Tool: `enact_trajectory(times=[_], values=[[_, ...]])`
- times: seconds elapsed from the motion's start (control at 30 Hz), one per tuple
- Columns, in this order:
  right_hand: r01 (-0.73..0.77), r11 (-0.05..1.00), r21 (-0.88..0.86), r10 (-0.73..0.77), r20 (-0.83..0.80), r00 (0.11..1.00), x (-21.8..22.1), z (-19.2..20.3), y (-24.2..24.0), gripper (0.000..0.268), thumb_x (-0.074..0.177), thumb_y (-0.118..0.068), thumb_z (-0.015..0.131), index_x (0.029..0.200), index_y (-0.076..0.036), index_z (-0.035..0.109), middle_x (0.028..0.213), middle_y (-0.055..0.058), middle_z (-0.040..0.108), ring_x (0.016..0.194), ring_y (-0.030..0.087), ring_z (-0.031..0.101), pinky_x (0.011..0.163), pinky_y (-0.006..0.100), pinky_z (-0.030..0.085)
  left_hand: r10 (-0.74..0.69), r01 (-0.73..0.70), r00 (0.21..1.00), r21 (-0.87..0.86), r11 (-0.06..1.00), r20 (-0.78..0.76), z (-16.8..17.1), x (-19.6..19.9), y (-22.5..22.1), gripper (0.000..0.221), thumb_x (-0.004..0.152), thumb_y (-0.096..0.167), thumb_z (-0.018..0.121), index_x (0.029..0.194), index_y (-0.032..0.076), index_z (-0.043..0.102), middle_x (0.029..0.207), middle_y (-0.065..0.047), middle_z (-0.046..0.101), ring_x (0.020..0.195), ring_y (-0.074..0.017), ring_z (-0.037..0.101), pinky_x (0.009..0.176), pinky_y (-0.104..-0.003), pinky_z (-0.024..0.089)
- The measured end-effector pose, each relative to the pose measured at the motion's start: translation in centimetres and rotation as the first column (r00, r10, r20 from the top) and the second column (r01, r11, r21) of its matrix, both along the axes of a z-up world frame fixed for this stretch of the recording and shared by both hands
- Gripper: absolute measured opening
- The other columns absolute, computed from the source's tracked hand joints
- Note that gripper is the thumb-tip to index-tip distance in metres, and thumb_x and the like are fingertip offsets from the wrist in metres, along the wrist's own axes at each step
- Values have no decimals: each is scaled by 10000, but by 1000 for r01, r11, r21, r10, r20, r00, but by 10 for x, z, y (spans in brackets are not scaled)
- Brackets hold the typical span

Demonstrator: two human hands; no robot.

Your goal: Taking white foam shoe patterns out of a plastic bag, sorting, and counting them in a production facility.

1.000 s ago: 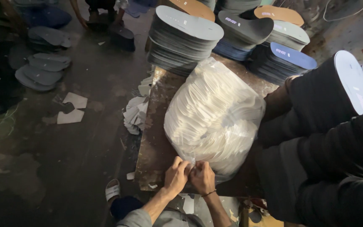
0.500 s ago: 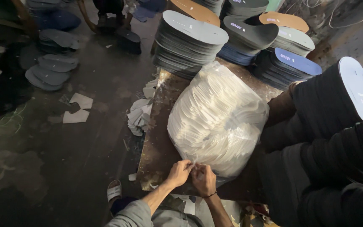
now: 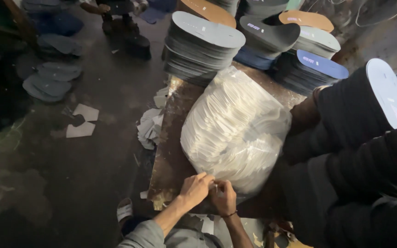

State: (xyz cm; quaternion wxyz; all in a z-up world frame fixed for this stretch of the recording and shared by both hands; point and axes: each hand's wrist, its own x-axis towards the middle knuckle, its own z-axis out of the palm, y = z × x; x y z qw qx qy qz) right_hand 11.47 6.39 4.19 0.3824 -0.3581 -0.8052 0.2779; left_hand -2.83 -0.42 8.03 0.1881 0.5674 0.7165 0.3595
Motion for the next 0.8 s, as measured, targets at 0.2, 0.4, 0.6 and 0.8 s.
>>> enact_trajectory(times=[0.2,0.4,0.6,0.8], values=[[0,992,130,4,-33,999,8,-43,5,241,792,-45,772,863,-58,542,826,124,682,698,310,673,611,369,545,40,-29,995,-122,992,90,-1,-4,-1,156,942,213,615,1040,150,718,1002,-136,723,905,-406,692,733,-514,551],[-124,939,319,163,-96,982,0,-14,1,203,808,-11,737,886,-41,552,924,140,699,824,313,736,686,366,588,71,-37,992,-294,955,106,2,-8,2,177,927,253,649,1057,171,739,1012,-154,754,968,-394,703,809,-509,560],[-16,978,210,30,-64,998,1,-23,4,213,784,-28,780,822,-46,571,858,141,726,742,309,725,652,369,582,-109,67,982,-256,964,-154,-32,0,1,141,957,176,603,1051,77,642,922,-206,724,866,-424,709,759,-544,552],[-54,953,297,91,-112,990,-1,-7,-1,224,780,-5,744,818,-36,525,860,161,710,788,315,741,675,365,591,-40,54,938,33,998,-343,-39,16,0,137,909,166,628,1016,81,617,842,-125,735,767,-321,734,640,-461,577]])
